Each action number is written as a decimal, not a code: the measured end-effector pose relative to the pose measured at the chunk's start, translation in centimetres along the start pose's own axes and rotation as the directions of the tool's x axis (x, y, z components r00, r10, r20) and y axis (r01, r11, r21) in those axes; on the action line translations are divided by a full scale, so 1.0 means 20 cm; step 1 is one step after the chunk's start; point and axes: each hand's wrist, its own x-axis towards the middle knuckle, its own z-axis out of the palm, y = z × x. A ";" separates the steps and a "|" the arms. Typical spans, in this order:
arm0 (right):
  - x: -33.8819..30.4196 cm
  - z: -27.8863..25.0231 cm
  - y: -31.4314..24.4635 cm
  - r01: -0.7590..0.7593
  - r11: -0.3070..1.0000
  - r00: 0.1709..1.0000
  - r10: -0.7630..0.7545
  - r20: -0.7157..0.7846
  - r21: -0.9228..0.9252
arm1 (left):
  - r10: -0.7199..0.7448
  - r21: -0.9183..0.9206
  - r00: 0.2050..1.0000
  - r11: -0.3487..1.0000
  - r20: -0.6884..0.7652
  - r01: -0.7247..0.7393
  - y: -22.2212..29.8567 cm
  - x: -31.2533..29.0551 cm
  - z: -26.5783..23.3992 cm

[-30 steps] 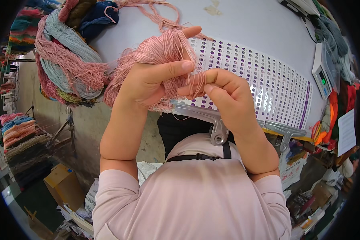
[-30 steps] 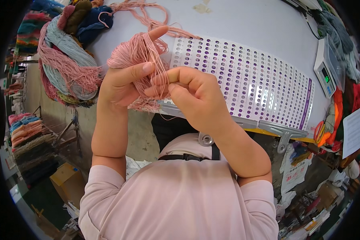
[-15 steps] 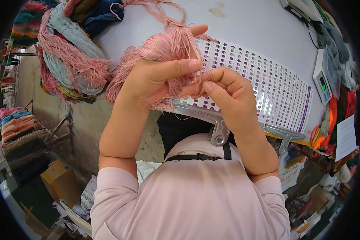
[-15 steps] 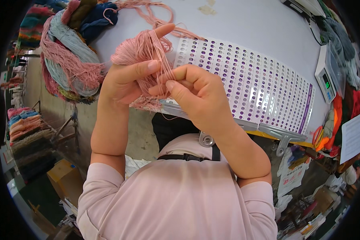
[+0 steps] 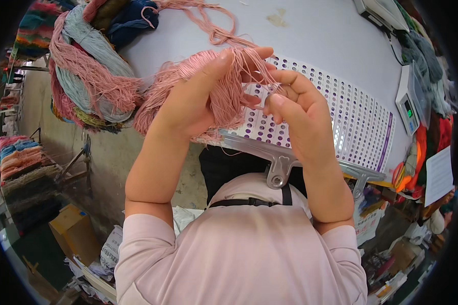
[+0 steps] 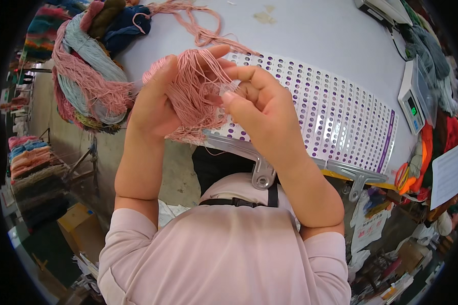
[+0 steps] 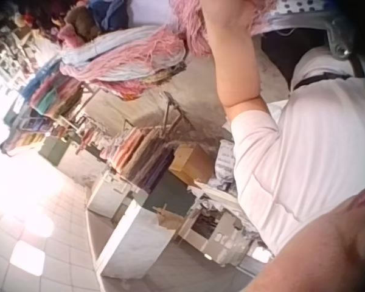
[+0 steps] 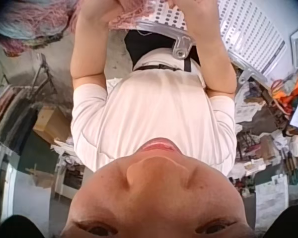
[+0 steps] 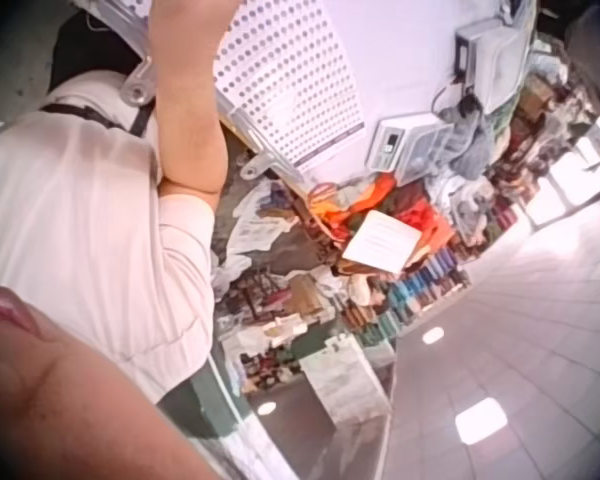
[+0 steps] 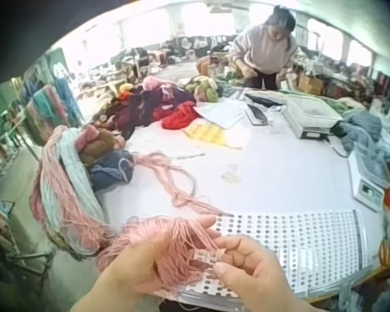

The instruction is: Organizing and separating bundles of pink yarn using a template board as a guide.

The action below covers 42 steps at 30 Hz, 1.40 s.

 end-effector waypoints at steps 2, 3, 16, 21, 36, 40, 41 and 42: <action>0.02 0.02 -0.03 -0.017 0.995 1.000 0.016 -0.006 -0.099 | -0.040 -0.073 0.997 0.996 0.063 0.045 0.01 0.00 0.01; 0.02 0.04 -0.03 -0.026 0.993 1.000 0.027 0.007 -0.113 | -0.073 -0.142 0.989 0.986 0.126 0.091 0.01 0.00 0.01; 0.03 0.04 -0.04 -0.083 0.915 0.997 0.073 -0.040 -0.396 | -0.114 -0.126 0.988 0.984 0.107 0.127 0.01 -0.01 0.04; 0.03 0.04 0.01 -0.031 0.961 0.999 0.024 -0.031 -0.276 | -0.090 -0.131 0.985 0.985 0.145 0.109 0.03 0.00 0.00; 0.04 -0.19 -0.13 -0.054 0.995 0.951 0.077 0.298 -0.085 | -0.213 0.355 0.877 0.933 0.430 0.053 0.21 0.01 -0.29; -0.23 -0.93 -0.33 0.209 0.974 0.971 -0.195 0.140 -0.091 | 0.286 0.084 0.933 0.947 0.217 -0.310 0.62 -0.19 -0.64; -0.29 -1.21 -0.40 0.116 0.985 0.993 -0.119 0.021 0.126 | 0.310 -0.062 0.947 0.950 0.086 -0.305 0.83 -0.32 -0.70; -0.41 -1.44 -0.50 0.190 0.957 0.973 -0.154 -0.170 0.220 | 0.357 -0.117 0.929 0.931 0.093 -0.346 0.96 -0.36 -0.80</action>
